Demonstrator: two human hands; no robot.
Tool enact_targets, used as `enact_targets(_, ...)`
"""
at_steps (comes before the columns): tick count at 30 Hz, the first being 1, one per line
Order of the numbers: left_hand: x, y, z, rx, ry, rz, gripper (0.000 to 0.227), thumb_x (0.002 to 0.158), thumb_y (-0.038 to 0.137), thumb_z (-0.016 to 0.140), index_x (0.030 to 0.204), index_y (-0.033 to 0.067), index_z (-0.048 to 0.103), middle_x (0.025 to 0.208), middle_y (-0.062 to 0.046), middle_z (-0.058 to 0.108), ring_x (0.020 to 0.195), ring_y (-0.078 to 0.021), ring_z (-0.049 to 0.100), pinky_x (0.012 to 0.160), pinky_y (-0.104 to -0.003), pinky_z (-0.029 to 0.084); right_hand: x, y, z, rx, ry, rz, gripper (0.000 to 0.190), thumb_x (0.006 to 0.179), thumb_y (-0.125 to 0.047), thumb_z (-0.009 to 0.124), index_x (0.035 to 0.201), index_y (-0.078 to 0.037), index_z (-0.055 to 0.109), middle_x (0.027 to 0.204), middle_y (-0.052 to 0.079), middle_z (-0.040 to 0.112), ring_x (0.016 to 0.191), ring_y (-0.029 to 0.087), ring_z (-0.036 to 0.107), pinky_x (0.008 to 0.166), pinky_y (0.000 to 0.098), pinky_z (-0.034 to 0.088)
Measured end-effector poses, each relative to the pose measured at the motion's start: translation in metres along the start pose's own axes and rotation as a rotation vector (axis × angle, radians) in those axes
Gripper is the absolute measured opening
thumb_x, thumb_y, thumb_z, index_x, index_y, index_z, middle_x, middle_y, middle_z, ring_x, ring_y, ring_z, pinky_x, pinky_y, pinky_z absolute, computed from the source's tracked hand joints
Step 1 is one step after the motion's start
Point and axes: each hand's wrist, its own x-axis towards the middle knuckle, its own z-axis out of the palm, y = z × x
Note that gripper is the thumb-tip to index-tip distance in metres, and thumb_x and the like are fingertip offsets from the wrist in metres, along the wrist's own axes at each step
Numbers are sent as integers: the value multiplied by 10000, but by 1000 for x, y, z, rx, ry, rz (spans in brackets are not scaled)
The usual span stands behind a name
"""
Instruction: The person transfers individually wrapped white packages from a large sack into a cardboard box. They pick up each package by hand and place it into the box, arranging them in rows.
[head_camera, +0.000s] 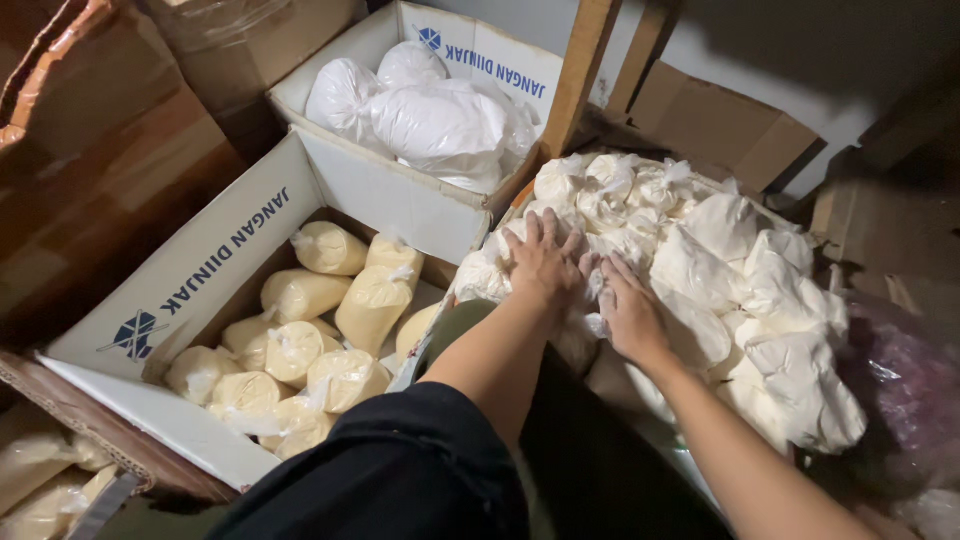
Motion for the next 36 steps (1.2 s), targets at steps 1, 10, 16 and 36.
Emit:
enact_targets(1,-2,1,0,-6,-4,-1,658,981,620,346,1543,286,416,1661,-163,214,1536,-412,121,1136,-766,98,-5,-7,-6,15,-34,50,478,950,-142,544,1399,21,567,1509,211,518,1351,382,525,1128,394,404)
enact_targets(10,-8,27,-21,35,-166,-163,615,976,453,384,1558,258,342,1668,-140,156,1523,-473,76,1094,-785,109,-6,-22,-46,-154,-340,232,346,894,-199,690,1205,-50,703,1230,168,724,1169,345,684,995,385,541)
enact_targets(16,-46,63,-1,-193,179,-216,508,1000,314,409,1449,112,536,1639,-189,335,1578,-446,148,1227,-703,10,-3,-1,-113,175,-240,291,393,807,-204,722,1184,-91,722,1047,85,785,943,264,747,851,385,594)
enact_targets(36,-57,53,3,-271,172,-146,552,882,295,478,1408,144,545,1637,-164,312,1564,-380,111,1233,-603,1,-102,135,-181,-355,-364,918,1429,536,-352,987,1530,3,22,1413,438,478,1297,500,603,1170,466,483)
